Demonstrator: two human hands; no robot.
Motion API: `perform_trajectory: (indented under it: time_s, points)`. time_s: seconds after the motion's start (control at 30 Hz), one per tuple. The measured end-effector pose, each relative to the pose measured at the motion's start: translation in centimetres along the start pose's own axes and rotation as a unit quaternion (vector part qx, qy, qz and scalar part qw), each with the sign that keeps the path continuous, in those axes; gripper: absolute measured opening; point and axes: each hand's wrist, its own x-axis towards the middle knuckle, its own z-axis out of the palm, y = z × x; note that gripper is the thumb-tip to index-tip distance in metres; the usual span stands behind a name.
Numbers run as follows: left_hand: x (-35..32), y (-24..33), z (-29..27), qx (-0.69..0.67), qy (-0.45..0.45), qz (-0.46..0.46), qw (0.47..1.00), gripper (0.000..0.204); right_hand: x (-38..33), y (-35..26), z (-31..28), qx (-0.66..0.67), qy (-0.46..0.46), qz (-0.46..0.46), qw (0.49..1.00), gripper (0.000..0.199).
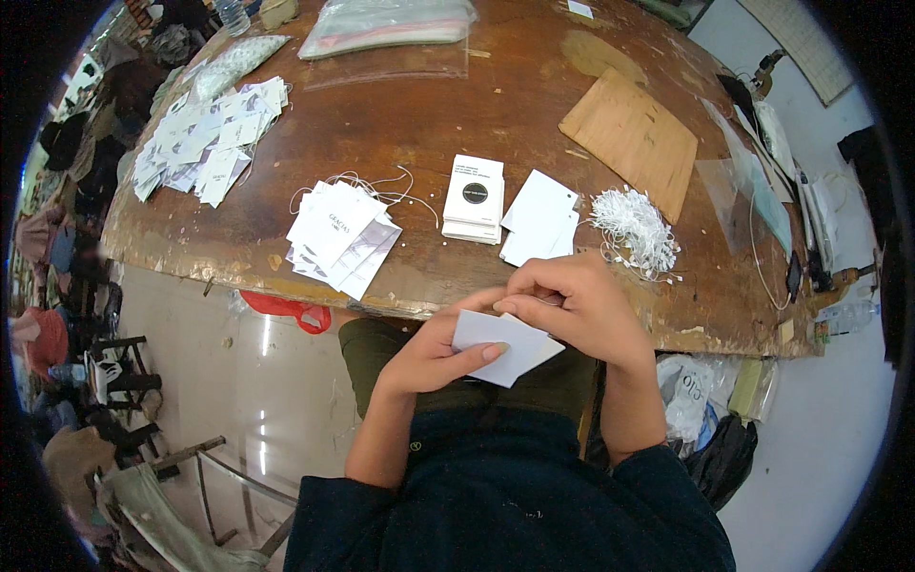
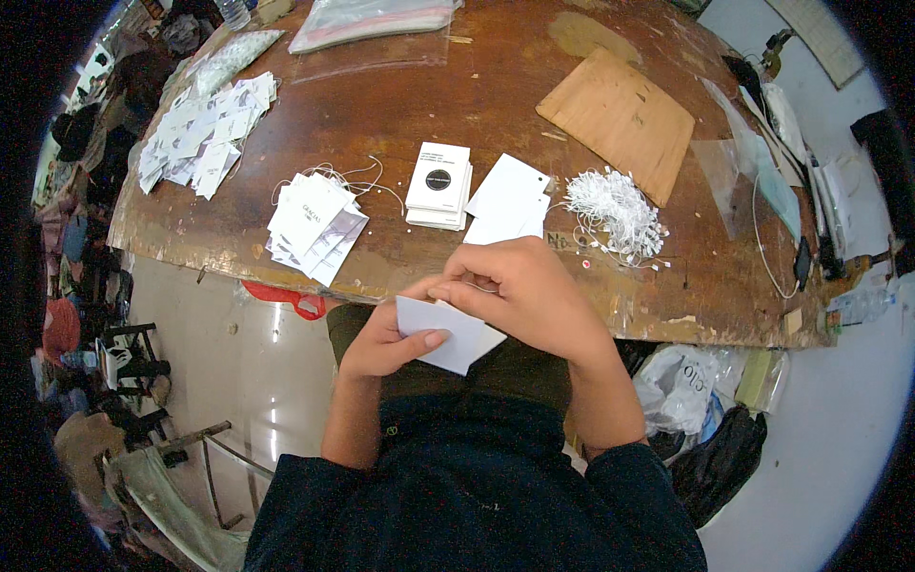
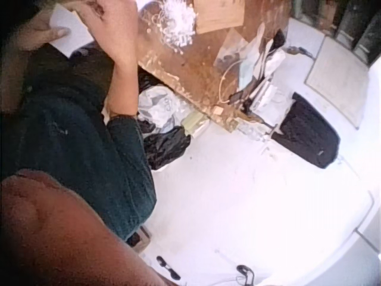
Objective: The person assembles small white paper tags by inserting white strings through pre-punched holes and stacking the finished tags on the table. The person handles tags and strings by hand, repeatedly picking up a tag, threading a string, and placing the completed tag into a growing stack.
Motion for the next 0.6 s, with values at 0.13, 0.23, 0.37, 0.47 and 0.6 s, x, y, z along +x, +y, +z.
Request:
perform_trajectory:
  time_s: [0.13,0.23,0.37,0.47,0.6]
  points:
    - [-1.2,0.3,-0.6,-0.019,-0.026,-0.067,0.997,0.029,-0.8,0.7,-1.7,0.125,-0.016,0.090,0.988,0.015]
    - [-1.2,0.8,-1.0,-0.021,0.063,-0.031,0.997,0.032,-1.4,1.8,-2.9,0.312,0.106,0.129,0.935,0.020]
    - [0.4,0.6,-0.3,0.048,0.150,0.030,0.987,0.034,-1.7,3.3,-2.4,0.361,0.326,-0.008,0.874,0.021]
    - [1.1,0.4,0.3,0.075,0.228,-0.009,0.971,0.033,-1.5,3.3,-1.2,0.421,0.326,-0.051,0.845,0.020]
    - [1.1,0.3,0.7,0.058,0.250,-0.035,0.966,0.032,-0.9,1.8,2.6,0.308,0.236,-0.016,0.921,0.013]
